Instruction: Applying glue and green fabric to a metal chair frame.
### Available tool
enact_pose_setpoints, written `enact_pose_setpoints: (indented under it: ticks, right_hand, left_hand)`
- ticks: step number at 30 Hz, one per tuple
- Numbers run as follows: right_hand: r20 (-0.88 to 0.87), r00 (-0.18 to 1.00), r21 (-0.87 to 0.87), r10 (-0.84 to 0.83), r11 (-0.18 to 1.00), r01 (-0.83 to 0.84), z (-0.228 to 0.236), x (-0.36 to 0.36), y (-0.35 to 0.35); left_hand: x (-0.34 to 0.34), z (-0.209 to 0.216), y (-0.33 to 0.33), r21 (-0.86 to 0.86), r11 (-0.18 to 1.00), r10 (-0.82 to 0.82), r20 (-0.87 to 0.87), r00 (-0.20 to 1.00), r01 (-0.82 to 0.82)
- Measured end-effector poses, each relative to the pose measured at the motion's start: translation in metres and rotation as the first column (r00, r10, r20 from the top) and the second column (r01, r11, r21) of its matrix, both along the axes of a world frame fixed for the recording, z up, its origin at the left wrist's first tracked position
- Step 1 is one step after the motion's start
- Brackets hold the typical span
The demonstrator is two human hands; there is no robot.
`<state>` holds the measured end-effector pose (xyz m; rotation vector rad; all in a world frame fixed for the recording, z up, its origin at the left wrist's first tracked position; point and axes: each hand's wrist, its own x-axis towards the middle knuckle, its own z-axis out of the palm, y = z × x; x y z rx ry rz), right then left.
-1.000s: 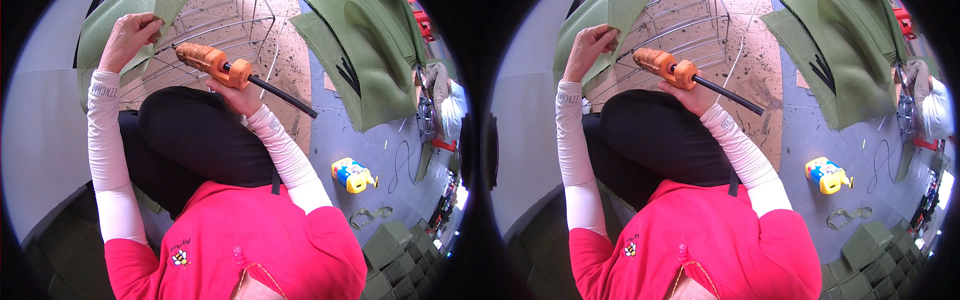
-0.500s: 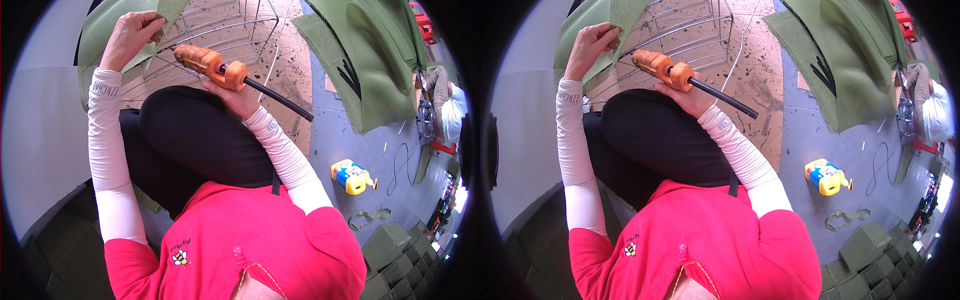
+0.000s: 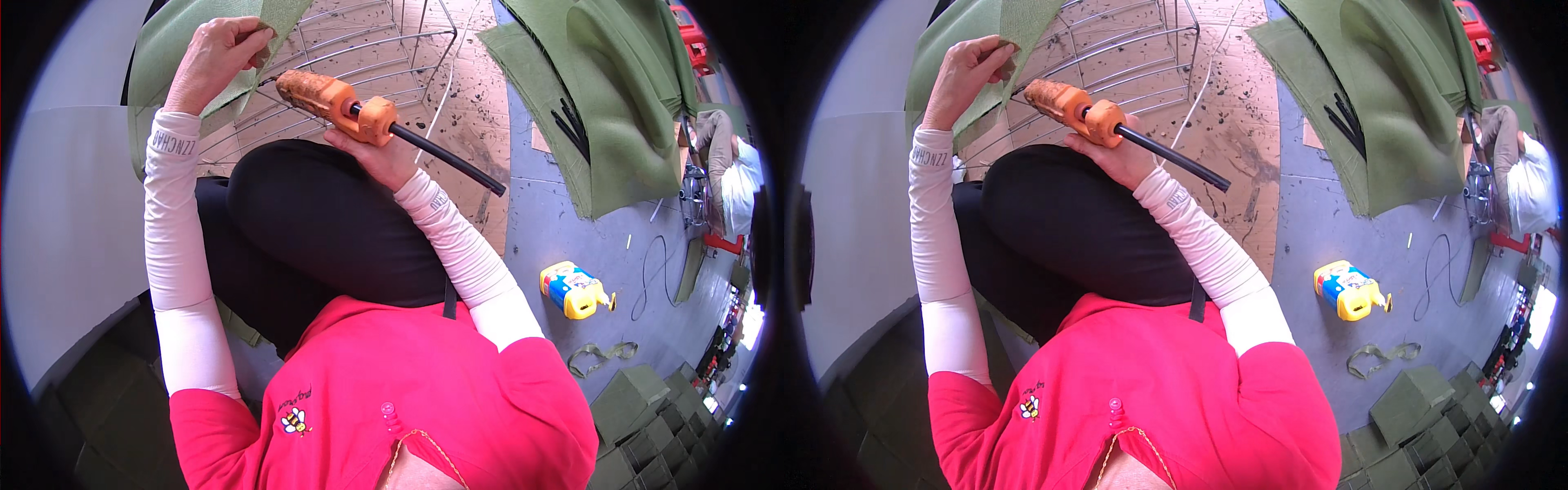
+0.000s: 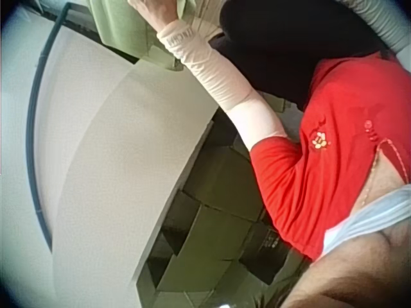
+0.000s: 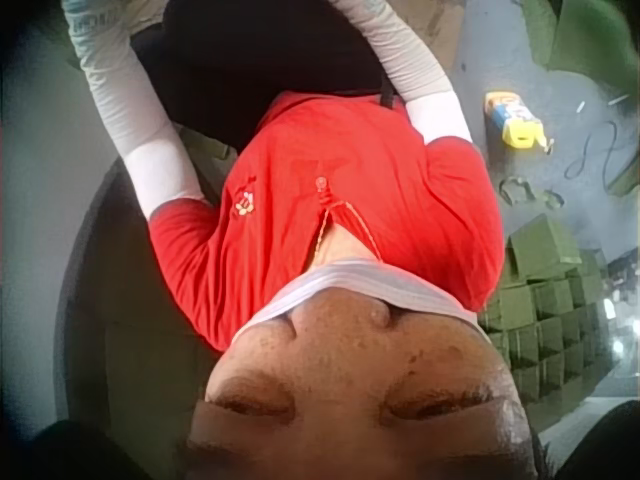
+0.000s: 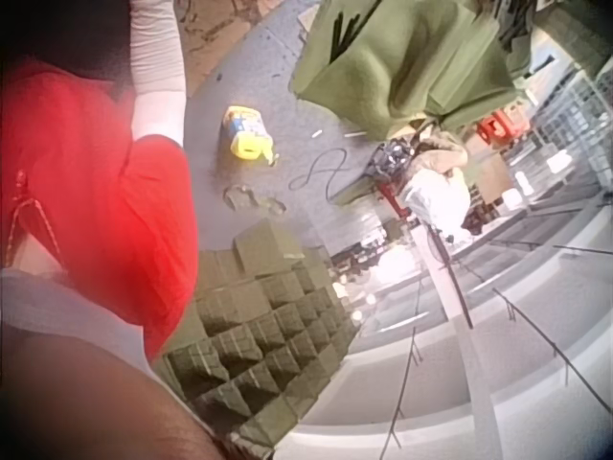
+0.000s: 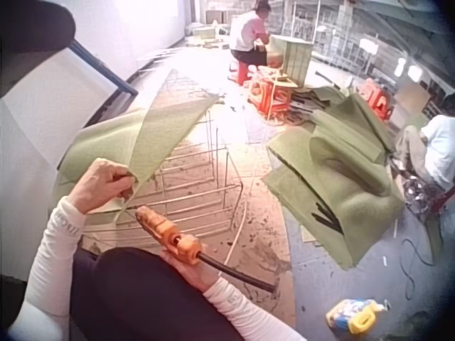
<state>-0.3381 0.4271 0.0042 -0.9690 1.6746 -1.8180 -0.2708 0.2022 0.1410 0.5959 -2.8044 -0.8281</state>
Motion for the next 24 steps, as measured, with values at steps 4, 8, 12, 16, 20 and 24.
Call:
enact_pose_setpoints:
  ticks: [4,8,12,16,20,24]
  right_hand:
    - [-0.019,0.999,0.0,0.034,0.999,-0.034,0.001,-0.002,-0.005]
    - [-0.009,0.998,0.0,0.061,0.998,-0.061,0.001,-0.001,-0.005]
    - [0.014,1.0,0.025,0.024,0.999,-0.025,0.002,-0.001,-0.001]
    - [-0.01,1.0,0.049,0.012,0.999,-0.012,0.003,-0.002,0.001]
    - [-0.045,0.999,0.03,-0.022,0.999,0.024,0.002,-0.002,0.004]
    - [0.046,0.999,0.057,-0.025,0.998,0.023,0.0,-0.006,0.011]
  left_hand:
    - [-0.003,0.0,-0.001,0.022,1.0,-0.013,0.02,1.0,0.013]
    - [-0.001,0.001,0.0,-0.005,1.0,-0.003,0.04,0.999,0.003]
    - [0.003,0.002,0.002,0.022,1.0,0.017,-0.047,0.999,-0.016]
    - [-0.001,0.003,0.002,0.031,1.0,-0.005,-0.024,1.0,0.006]
    - [0.0,0.005,0.002,0.021,1.0,0.013,-0.02,1.0,-0.012]
    - [0.001,0.005,0.003,0.011,1.0,0.004,-0.027,1.0,-0.003]
